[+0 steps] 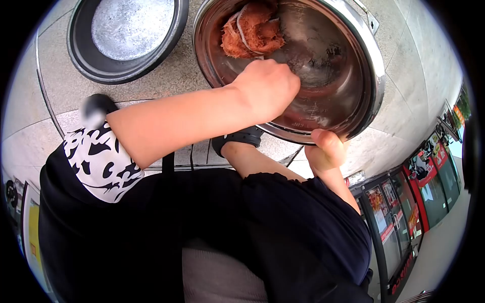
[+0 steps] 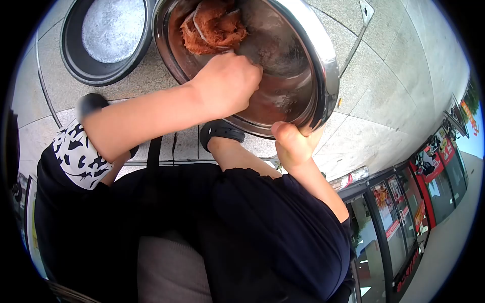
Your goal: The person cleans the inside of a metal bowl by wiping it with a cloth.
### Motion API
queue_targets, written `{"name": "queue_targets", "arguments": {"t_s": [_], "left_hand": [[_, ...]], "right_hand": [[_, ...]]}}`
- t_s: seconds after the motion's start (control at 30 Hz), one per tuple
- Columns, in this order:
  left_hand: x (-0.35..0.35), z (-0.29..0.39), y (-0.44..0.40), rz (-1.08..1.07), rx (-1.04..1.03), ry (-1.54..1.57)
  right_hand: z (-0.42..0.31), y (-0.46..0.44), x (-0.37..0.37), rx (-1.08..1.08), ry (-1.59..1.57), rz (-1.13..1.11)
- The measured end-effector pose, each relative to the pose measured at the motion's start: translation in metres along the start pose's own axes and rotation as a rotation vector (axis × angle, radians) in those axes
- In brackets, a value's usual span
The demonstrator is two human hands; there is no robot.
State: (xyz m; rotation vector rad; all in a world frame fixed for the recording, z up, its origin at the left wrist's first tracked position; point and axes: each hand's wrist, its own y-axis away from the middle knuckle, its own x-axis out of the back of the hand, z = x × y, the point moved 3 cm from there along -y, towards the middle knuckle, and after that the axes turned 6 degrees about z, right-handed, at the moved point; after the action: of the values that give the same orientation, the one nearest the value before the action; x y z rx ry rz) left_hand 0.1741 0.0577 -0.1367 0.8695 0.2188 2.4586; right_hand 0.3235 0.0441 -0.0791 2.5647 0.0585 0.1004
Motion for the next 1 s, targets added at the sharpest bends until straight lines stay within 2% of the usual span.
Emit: {"name": "queue_targets", "arguments": {"t_s": [0.1, 0.13, 0.23, 0.3, 0.37, 0.47, 0.5, 0.57, 0.6, 0.63, 0.67, 0.7, 0.77, 0.8, 0.9, 1.0], "left_hand": [[-0.001, 0.01, -0.009, 0.048, 0.188, 0.364], [-0.002, 0.009, -0.009, 0.051, 0.189, 0.363], [-0.003, 0.005, -0.007, 0.031, 0.196, 0.218], [0.005, -0.009, -0.005, -0.062, 0.14, -0.037], [0.006, -0.005, -0.006, -0.104, 0.166, -0.052], [0.001, 0.014, -0.013, 0.012, 0.314, 0.449], [0.0, 0.016, -0.017, 0.024, 0.356, 0.529], [0.0, 0.013, -0.017, 0.01, 0.378, 0.539], [0.002, 0.01, -0.015, 0.012, 0.377, 0.538], [0.004, 0.006, -0.012, -0.023, 0.337, 0.401], [0.005, 0.005, -0.01, -0.06, 0.299, 0.264], [0.002, 0.004, -0.01, -0.06, 0.3, 0.263], [0.0, 0.001, -0.011, 0.073, 0.332, 0.332], [-0.002, 0.005, -0.012, 0.145, 0.349, 0.468], [0.002, 0.016, -0.018, 0.157, 0.477, 0.836], [-0.012, -0.005, -0.011, 0.101, 0.528, 0.724]], "right_hand": [[0.006, 0.0, 0.004, 0.118, -0.088, -0.198], [0.004, 0.003, 0.003, 0.065, -0.06, -0.142], [0.012, 0.004, 0.008, 0.033, -0.12, -0.081], [0.013, 0.003, 0.009, 0.033, -0.12, -0.045], [0.01, 0.002, 0.008, 0.005, -0.09, -0.019], [0.007, -0.001, 0.007, -0.014, -0.118, -0.045], [0.007, -0.004, 0.008, 0.025, -0.133, -0.127], [0.007, -0.002, 0.006, 0.057, -0.148, -0.207], [0.008, 0.0, 0.004, 0.022, -0.187, -0.13], [0.008, 0.001, 0.004, -0.013, -0.225, -0.052], [0.006, 0.003, 0.003, -0.013, -0.226, -0.053], [0.005, 0.005, 0.003, -0.029, -0.152, -0.051], [0.006, 0.001, 0.005, -0.041, -0.078, -0.049], [0.006, -0.002, 0.004, 0.013, -0.167, -0.162], [0.01, 0.0, 0.005, 0.08, -0.169, -0.122], [0.003, 0.0, -0.003, -0.143, -0.073, -0.093]]}}
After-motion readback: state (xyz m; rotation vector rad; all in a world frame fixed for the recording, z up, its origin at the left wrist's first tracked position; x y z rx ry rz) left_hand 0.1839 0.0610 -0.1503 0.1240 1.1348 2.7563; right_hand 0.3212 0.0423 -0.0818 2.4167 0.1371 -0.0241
